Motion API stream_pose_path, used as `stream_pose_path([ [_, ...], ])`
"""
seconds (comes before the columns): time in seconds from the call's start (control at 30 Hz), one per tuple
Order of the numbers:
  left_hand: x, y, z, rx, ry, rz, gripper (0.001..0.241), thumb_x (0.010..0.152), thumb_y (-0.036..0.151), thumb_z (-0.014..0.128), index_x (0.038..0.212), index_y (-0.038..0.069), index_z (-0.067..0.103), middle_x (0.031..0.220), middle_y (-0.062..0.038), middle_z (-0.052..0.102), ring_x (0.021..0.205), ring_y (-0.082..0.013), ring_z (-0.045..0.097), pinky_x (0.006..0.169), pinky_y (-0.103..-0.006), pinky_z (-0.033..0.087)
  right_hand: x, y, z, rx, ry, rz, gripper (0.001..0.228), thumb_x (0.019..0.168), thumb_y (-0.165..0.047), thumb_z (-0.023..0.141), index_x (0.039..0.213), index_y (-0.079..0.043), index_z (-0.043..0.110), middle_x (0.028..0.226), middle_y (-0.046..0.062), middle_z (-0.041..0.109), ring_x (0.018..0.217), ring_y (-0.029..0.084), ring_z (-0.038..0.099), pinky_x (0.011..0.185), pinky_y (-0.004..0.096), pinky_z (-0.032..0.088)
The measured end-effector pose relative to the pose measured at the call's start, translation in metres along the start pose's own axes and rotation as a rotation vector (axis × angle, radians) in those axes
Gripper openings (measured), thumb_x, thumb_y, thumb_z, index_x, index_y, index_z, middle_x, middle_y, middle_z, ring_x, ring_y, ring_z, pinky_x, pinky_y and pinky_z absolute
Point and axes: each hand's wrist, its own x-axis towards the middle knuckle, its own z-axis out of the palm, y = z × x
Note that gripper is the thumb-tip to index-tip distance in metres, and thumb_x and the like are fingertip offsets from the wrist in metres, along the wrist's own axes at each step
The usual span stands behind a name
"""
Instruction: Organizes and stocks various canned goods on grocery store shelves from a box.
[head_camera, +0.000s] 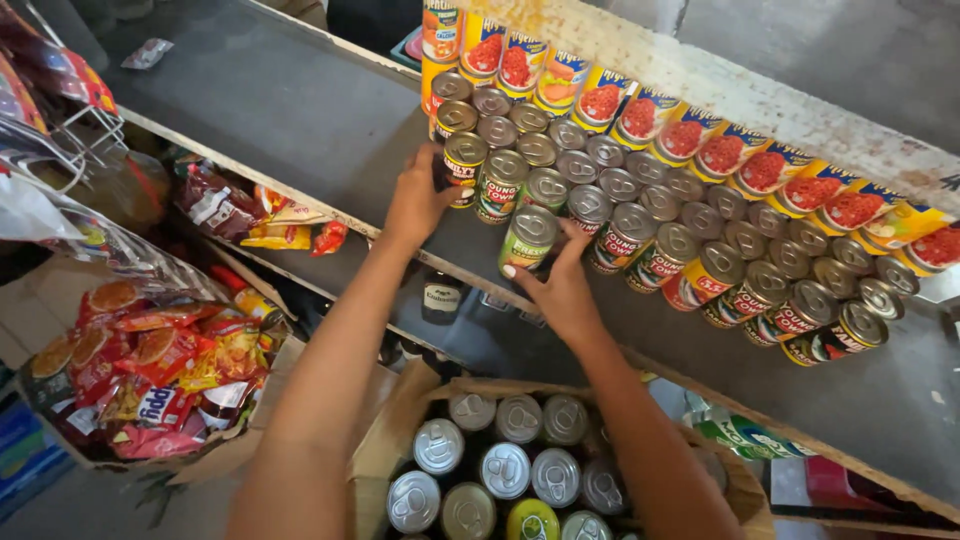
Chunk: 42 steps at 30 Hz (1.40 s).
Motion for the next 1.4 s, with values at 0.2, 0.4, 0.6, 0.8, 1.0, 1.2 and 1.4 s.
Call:
stream_pose_path([
  [0.2,-0.008,0.015,-0.002,-0.058,0.097,0.105,0.071,0.072,0.009,0.088,0.126,-0.003,0.044,0.123,-0.027,0.053,0.116,-0.0456,0.055,0.097,-0.0478,0.048,0.003,-0.009,-0.003,-0.057,-0.066,0.153,0.074,0.084,-0.022,0.083,0.138,0.0,0.038,0.133,0.023,0.061,0.127,0.036,0.063,0.105,0.042,0.048],
  [0.4,-0.068,0.101,0.013,0.036,0.287,0.235,0.049,0.084,0.002,0.077,0.125,0.006,0.051,0.12,-0.015,0.062,0.117,-0.0357,0.06,0.101,-0.0478,0.043,-0.005,-0.013,-0.01,-0.271,0.028,0.125,0.071,0.081,-0.024,0.086,0.132,0.002,0.043,0.133,0.031,0.053,0.122,0.049,0.055,0.097,0.05,0.048],
  [0.6,-0.122,0.131,0.049,-0.36,-0.354,-0.01,0.052,0.086,0.006,0.067,0.134,0.002,0.047,0.127,-0.015,0.061,0.121,-0.032,0.066,0.102,-0.0418,0.052,-0.042,-0.018,-0.063,-0.331,0.011,0.165,0.077,0.076,-0.019,0.086,0.137,0.001,0.043,0.133,0.028,0.055,0.124,0.048,0.055,0.1,0.052,0.046],
  [0.8,-0.144,0.187,0.091,-0.352,-0.588,0.3,0.065,0.086,0.004,0.066,0.143,-0.004,0.039,0.137,-0.029,0.053,0.13,-0.0456,0.054,0.107,-0.0475,0.044,-0.103,-0.018,-0.149,-0.309,0.046,0.126,0.08,0.08,-0.013,0.084,0.144,0.003,0.037,0.135,0.028,0.056,0.125,0.047,0.055,0.101,0.05,0.047],
  [1.0,-0.159,0.251,0.143,-0.352,-0.837,0.151,0.059,0.088,0.01,0.066,0.141,0.001,0.041,0.134,-0.025,0.059,0.127,-0.0394,0.06,0.1,-0.0442,0.05,-0.149,-0.023,-0.219,-0.257,0.098,0.56,0.078,0.083,-0.009,0.075,0.15,-0.005,0.036,0.117,0.02,0.069,0.102,0.032,0.071,0.087,0.042,0.055],
  [1.2,-0.176,0.255,0.221,-0.509,-0.785,0.337,0.07,0.081,0.001,0.069,0.144,0.0,0.038,0.13,-0.026,0.053,0.118,-0.0377,0.06,0.098,-0.0436,0.052,-0.182,0.014,-0.261,-0.56,0.266,0.23,0.066,0.077,-0.003,0.084,0.13,0.003,0.046,0.114,0.027,0.06,0.093,0.041,0.067,0.076,0.045,0.055],
  [1.4,-0.181,0.258,0.251,-0.552,-0.844,0.211,0.055,0.086,0.003,0.066,0.135,0.001,0.04,0.121,-0.02,0.062,0.113,-0.0327,0.067,0.094,-0.0421,0.055,-0.187,0.04,-0.272,-0.456,0.39,0.431,0.061,0.081,-0.012,0.088,0.122,-0.001,0.045,0.096,0.016,0.069,0.083,0.029,0.072,0.071,0.04,0.057],
])
